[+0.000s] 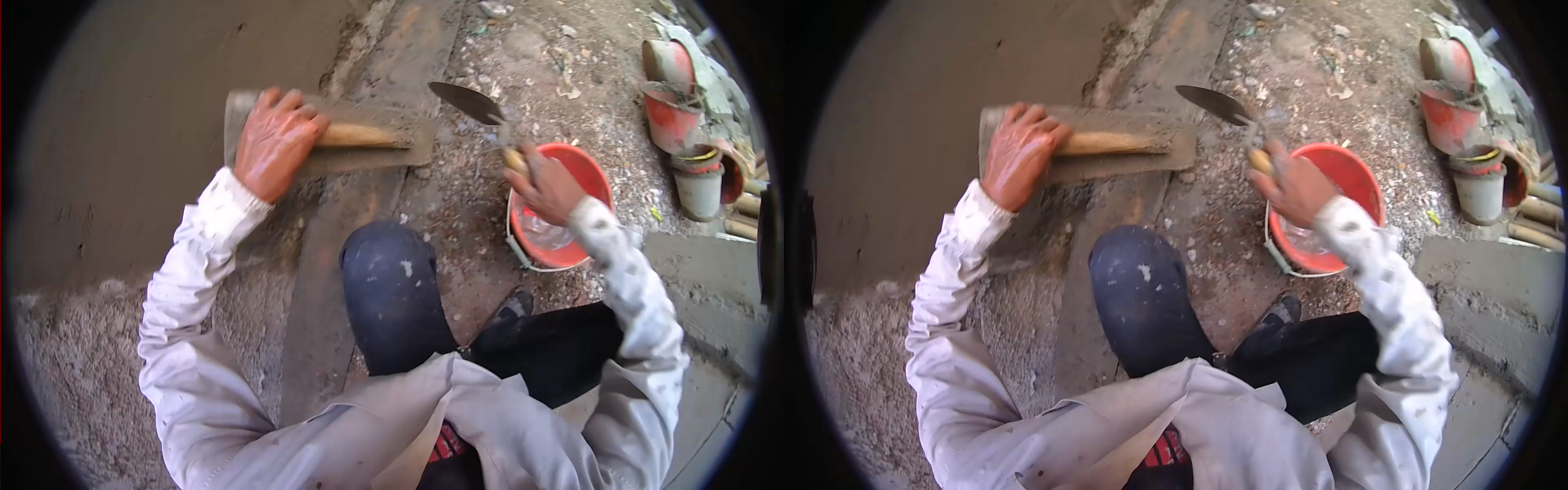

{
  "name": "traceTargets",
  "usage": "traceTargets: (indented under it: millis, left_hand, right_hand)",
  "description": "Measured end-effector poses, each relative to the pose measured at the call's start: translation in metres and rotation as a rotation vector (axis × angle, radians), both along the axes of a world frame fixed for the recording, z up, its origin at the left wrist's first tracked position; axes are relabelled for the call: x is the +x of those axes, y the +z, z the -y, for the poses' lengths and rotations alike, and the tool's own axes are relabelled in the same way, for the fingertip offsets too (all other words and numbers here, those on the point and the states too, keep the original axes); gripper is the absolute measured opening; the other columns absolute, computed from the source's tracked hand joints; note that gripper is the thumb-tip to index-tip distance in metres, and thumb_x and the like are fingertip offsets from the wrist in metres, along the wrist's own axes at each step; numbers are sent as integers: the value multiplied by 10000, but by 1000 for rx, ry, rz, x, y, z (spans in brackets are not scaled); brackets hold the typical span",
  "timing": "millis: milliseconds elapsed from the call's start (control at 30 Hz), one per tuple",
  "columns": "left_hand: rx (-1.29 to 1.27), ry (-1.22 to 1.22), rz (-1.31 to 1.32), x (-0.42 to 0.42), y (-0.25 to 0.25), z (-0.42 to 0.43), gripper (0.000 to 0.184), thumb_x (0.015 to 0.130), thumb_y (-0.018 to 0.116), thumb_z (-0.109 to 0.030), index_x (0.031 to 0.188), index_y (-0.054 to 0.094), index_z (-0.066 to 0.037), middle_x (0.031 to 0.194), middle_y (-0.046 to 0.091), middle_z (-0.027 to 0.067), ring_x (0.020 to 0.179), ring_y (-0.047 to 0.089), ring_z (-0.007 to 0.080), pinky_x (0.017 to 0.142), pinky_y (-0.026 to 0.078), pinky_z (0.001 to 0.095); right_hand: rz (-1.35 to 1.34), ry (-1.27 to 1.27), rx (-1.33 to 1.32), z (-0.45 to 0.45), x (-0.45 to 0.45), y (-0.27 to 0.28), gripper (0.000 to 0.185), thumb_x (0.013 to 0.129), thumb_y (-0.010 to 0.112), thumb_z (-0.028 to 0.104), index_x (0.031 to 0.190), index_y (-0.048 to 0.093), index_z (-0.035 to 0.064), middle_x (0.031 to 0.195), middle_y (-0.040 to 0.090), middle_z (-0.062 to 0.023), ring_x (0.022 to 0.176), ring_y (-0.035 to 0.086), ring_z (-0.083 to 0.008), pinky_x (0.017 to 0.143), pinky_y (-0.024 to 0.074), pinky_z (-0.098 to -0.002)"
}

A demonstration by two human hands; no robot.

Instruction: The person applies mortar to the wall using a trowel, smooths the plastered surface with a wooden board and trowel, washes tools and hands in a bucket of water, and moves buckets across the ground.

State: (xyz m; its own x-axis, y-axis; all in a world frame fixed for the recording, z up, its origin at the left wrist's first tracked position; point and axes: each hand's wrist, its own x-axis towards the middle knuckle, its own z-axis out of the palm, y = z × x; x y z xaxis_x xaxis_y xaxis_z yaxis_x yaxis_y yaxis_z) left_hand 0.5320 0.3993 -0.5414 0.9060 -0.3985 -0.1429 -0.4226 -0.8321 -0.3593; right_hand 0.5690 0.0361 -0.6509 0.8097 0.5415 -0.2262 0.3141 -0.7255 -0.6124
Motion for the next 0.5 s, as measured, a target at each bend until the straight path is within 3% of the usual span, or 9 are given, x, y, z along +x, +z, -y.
traceTargets:
  millis: [67,167,200,233,300,333,367,433,500]
  left_hand:
    - [125,-164,202,11,-19,-1,281,707,650,-50,977,677,-119,1035,640,48,1079,555,220,1130,245,461]
    - [-30,-301,392,20,-49,2,271,729,624,-77,975,703,-158,1091,636,-7,1165,517,179,1169,124,533]
    - [-110,-335,456,25,-56,-1,265,711,648,-64,957,708,-140,1240,584,9,1297,412,223,1153,125,564]
    - [-201,-316,451,26,-60,4,230,702,657,-61,914,708,-133,1293,547,12,1323,375,241,1152,114,572]
    - [-378,-266,443,19,-65,17,161,683,674,-55,828,706,-117,1397,471,17,1377,299,278,1150,92,589]
    - [-437,-239,458,14,-72,18,250,618,642,-55,862,675,-92,1452,417,66,1396,224,381,1140,160,566]
    - [-620,-242,488,14,-77,19,248,606,617,-12,841,667,-75,1455,376,131,1389,223,410,1137,190,556]
    - [-874,-252,781,27,-107,23,320,658,633,24,964,651,-70,1440,326,186,1372,256,414,1116,267,518]
    - [-987,-99,1032,39,-117,40,432,714,667,22,1123,593,-91,1419,290,206,1354,299,395,1067,355,478]
  right_hand:
    - [-48,-137,32,-52,-4,-45,434,957,485,373,1201,436,16,811,650,-277,748,656,-440,697,528,-504]
    - [-25,-309,208,-106,-21,-94,451,948,487,408,1154,489,7,788,642,-293,761,645,-466,708,513,-533]
    - [2,-387,320,-117,-31,-110,462,950,472,411,1153,481,-3,798,638,-292,788,627,-490,726,501,-529]
    - [79,-409,427,-123,-39,-123,449,945,470,414,1133,492,7,821,638,-285,821,602,-511,727,479,-531]
    - [-83,-590,479,-129,-59,-131,416,940,482,401,1110,505,22,825,631,-283,833,581,-520,708,454,-542]
    - [-89,-580,485,-125,-63,-131,406,937,490,395,1102,507,25,819,628,-286,827,582,-519,702,449,-548]
    - [-93,-568,488,-118,-66,-130,396,934,499,389,1094,510,27,813,625,-289,822,582,-517,695,444,-553]
    - [-63,-537,465,-106,-70,-131,380,929,513,376,1085,512,29,800,619,-294,807,583,-515,683,439,-559]
    - [17,-483,414,-97,-69,-129,368,925,525,362,1083,509,30,787,614,-297,787,582,-514,673,440,-558]
